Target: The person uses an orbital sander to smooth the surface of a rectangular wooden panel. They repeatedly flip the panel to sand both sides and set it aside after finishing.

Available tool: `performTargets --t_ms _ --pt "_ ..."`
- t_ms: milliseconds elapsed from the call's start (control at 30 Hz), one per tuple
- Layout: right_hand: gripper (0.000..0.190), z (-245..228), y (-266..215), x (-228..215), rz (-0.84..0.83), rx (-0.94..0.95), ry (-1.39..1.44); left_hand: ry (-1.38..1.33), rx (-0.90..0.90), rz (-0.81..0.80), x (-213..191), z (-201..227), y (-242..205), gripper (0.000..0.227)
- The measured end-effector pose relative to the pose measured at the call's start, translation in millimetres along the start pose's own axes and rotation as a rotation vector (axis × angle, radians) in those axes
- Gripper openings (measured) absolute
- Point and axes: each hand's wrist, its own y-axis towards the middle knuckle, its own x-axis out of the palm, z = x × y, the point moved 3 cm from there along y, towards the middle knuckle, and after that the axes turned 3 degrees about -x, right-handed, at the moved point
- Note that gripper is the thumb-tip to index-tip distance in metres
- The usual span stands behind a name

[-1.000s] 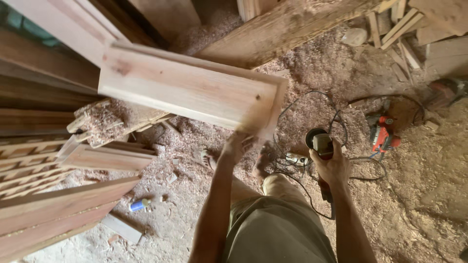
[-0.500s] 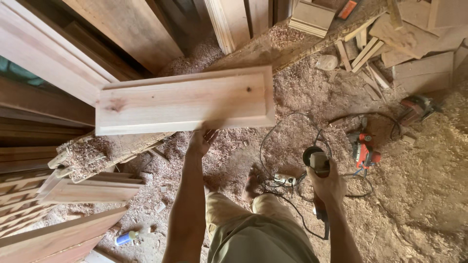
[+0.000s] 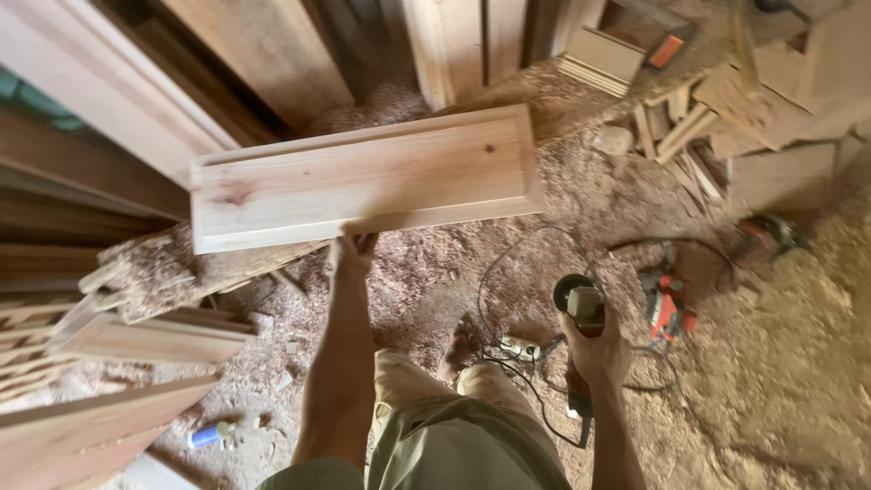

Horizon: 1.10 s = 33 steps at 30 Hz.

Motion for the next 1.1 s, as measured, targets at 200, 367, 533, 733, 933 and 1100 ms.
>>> performTargets --t_ms 200,367,533,733,933,1100 --pt "0.088 -51 -8 13 0.018 -0.2 0.045 -0.201 -0.383 -0.519 11 -31 -30 0.03" --pt "0.082 -105 -28 40 0.031 -0.36 -0.055 0.176 -0.008 -0.383 -60 -26 -25 0.03" --pt "0.082 -167 -63 100 -0.047 -0.503 -0.185 0.598 0.254 0.344 -215 8 57 0.027" --pt "0.074 -266 -136 206 -0.014 -0.94 -0.088 0.868 0.339 0.212 -290 56 153 0.059" --pt "0.075 -350 -195 304 -0.118 -1.009 -0.158 0.793 0.141 -0.139 -272 54 134 0.11" --pt "0.091 -391 -228 349 -0.259 -0.975 -0.337 0.613 0.268 -0.21 -270 60 119 0.108"
